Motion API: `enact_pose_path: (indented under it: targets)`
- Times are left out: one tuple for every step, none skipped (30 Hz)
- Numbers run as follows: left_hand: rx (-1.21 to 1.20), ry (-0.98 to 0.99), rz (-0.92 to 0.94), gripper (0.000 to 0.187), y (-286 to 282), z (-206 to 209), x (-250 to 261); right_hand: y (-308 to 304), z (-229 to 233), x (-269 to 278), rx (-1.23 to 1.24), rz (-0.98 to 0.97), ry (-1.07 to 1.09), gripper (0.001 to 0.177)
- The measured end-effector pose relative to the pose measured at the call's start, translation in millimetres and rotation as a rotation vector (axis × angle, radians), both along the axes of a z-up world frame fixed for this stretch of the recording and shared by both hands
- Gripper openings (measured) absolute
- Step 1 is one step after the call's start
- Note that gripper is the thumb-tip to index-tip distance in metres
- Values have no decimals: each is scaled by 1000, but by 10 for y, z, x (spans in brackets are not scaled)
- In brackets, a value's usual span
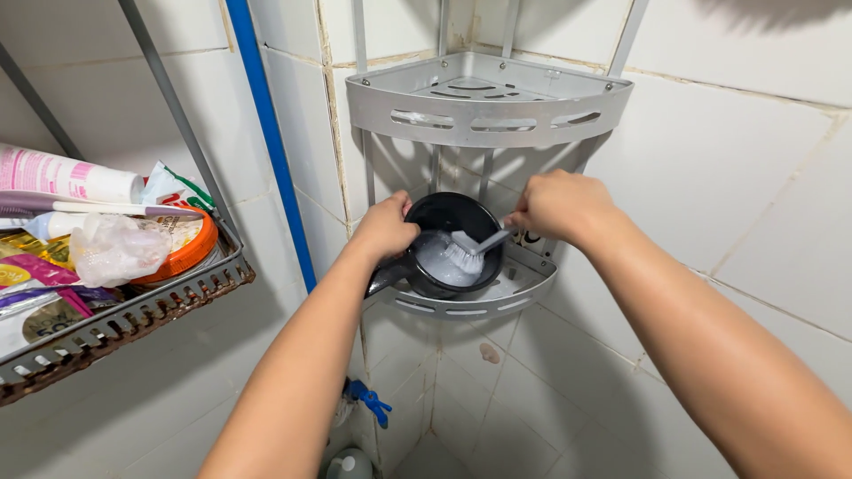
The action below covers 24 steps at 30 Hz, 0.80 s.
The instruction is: Scrubbing a grey container and organizing various toiletries on wall-mounted bathroom shelves.
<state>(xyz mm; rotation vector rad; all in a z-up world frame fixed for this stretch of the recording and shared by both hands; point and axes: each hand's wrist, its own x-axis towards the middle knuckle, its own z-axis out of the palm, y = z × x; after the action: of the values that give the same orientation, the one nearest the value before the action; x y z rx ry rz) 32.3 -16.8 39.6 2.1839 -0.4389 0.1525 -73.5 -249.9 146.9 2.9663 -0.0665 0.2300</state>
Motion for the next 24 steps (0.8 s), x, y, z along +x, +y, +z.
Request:
enact_pose_path:
  targets:
    - [0, -1, -2, 26, 10, 11, -7, 20, -7, -24, 0, -2, -1, 32]
    - [9, 40, 8, 28, 15, 26, -11, 35, -10, -47, 67, -12, 112, 32]
    - [18, 80, 17, 30, 20, 41, -16, 50, -14, -70, 135, -20, 225, 33]
    - [18, 83, 15, 30, 16, -52, 73, 55, -77, -67, 135, -22, 227, 33]
    - [76, -5, 23, 32, 14, -145, 160, 62, -139, -65, 289, 19, 210, 33]
    - [137, -97, 33, 34, 33, -215, 257, 84, -190, -51, 444, 64, 187, 34]
    - [138, -99, 34, 34, 52, -220, 262, 64, -177, -60, 446, 66, 185, 34]
    - [204, -57, 68, 37, 57, -236, 261, 35, -167, -77, 469, 45, 147, 36]
    - [269, -14, 101, 40, 61, -252, 258, 6, -158, -95, 493, 24, 109, 39]
    - [268, -17, 100, 40, 63, -227, 225, -52, -138, -121, 492, 23, 105, 39]
    - [313, -13, 110, 37, 65, -200, 187, -109, -118, -152, 394, 74, 31, 40]
    - [358, -7, 121, 34, 73, -177, 138, -163, -97, -187, 294, 126, -40, 44]
    - [357, -8, 121, 34, 54, -72, -10, -140, -44, -289, 293, 127, -42, 44]
    - [434, -14, 134, 32, 21, 48, -146, -127, 18, -391, 206, 106, -50, 43]
    - [511, -20, 147, 31, -12, 170, -287, -116, 82, -498, 120, 85, -58, 43]
    - [506, -29, 147, 31, -52, 299, -424, -142, 119, -587, 115, 84, -68, 43]
    - [591, -83, 145, 30, -90, 431, -567, -168, 158, -681, 99, 106, -156, 38]
    - [674, -138, 145, 30, -124, 568, -711, -190, 203, -774, 81, 128, -245, 34]
    - [669, -148, 147, 30, -141, 660, -795, -195, 241, -888, 76, 128, -256, 34]
    - [654, -228, 102, 29, -155, 773, -866, -200, 295, -990, -5, 144, -298, 30]
    - [639, -309, 56, 28, -169, 887, -940, -203, 348, -1092, -85, 160, -340, 27]
    - [632, -324, 63, 28, -161, 1002, -1032, -234, 407, -1189, -93, 161, -355, 27]
    - [578, -397, 39, 30, -152, 1118, -1126, -265, 468, -1286, -143, 225, -442, 26]
    - [525, -476, 16, 32, -140, 1256, -1212, -293, 541, -1377, -194, 287, -533, 26]
